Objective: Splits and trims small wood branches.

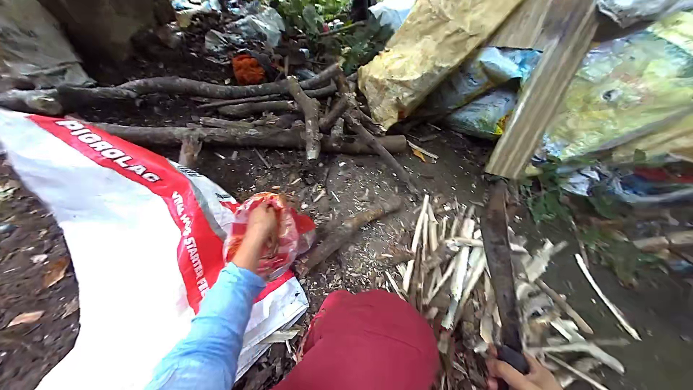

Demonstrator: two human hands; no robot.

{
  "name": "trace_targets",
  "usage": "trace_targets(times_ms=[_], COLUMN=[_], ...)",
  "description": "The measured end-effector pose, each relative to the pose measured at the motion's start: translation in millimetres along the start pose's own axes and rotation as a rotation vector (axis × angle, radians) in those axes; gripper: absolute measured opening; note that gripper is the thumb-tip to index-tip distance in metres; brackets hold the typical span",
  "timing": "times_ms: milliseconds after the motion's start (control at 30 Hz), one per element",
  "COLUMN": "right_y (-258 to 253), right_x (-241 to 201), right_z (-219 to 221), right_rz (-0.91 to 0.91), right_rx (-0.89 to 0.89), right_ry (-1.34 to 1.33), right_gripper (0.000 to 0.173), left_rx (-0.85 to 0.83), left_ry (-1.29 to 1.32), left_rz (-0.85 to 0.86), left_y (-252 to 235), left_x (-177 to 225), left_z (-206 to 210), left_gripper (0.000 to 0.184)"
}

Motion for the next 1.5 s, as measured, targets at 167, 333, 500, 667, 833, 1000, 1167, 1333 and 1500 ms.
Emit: trace_targets(times_ms=[167,333,500,667,833,1000,1167,1333,1500], right_y=[6.3,5.0,-3.1,-2.6,-3.7,-4.9,-5.1,-0.7,6.7], right_x=[0.9,-3.9,-4.5,-9.3,-7.8,-6.4,-10.1,-20.7,-22.5], right_z=[-13.8,-26.3,-41.6,-44.4,-45.0,-45.1,-38.4,-26.4,-12.6], right_rz=[-0.017,0.029,0.063,0.060,0.064,0.125,0.121,0.108,0.039], right_rx=[0.078,0.067,0.049,-0.013,-0.024,-0.029,-0.054,-0.081,-0.117], right_ry=[-0.149,-0.165,-0.151,-0.265,-0.285,-0.255,-0.283,-0.281,-0.269], right_gripper=[0.023,0.027,0.031,0.030,0.031,0.034,0.031,0.030,0.029], left_rx=[0.030,-0.158,-0.204,-0.857,-1.344,-1.389,-1.232,-0.788,-0.091], left_ry=[-0.353,-0.531,-0.502,-0.523,-0.810,-0.980,-0.768,-0.466,-0.427], left_rz=[0.215,0.289,0.605,0.853,1.133,1.133,0.854,0.753,0.805], left_y=[36.9,43.1,50.5,71.9,111.2,114.8,99.3,69.3,77.8], left_x=[42.3,86.8,143.2,141.0,90.4,77.0,92.1,90.5,48.4], left_z=[14.6,79.7,117.0,286.8,417.0,436.3,387.0,221.8,21.8], left_gripper=[0.037,0.055,0.047,0.033,0.031,0.035,0.033,0.026,0.024])
Point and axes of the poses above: each hand's wrist, its own y-axis away from the middle knuckle, its own z-axis out of the palm, x = y × z, the point moved 6 cm from there along -y, towards the middle knuckle, and after that the axes turned 12 degrees about z, right-handed, at the moved point
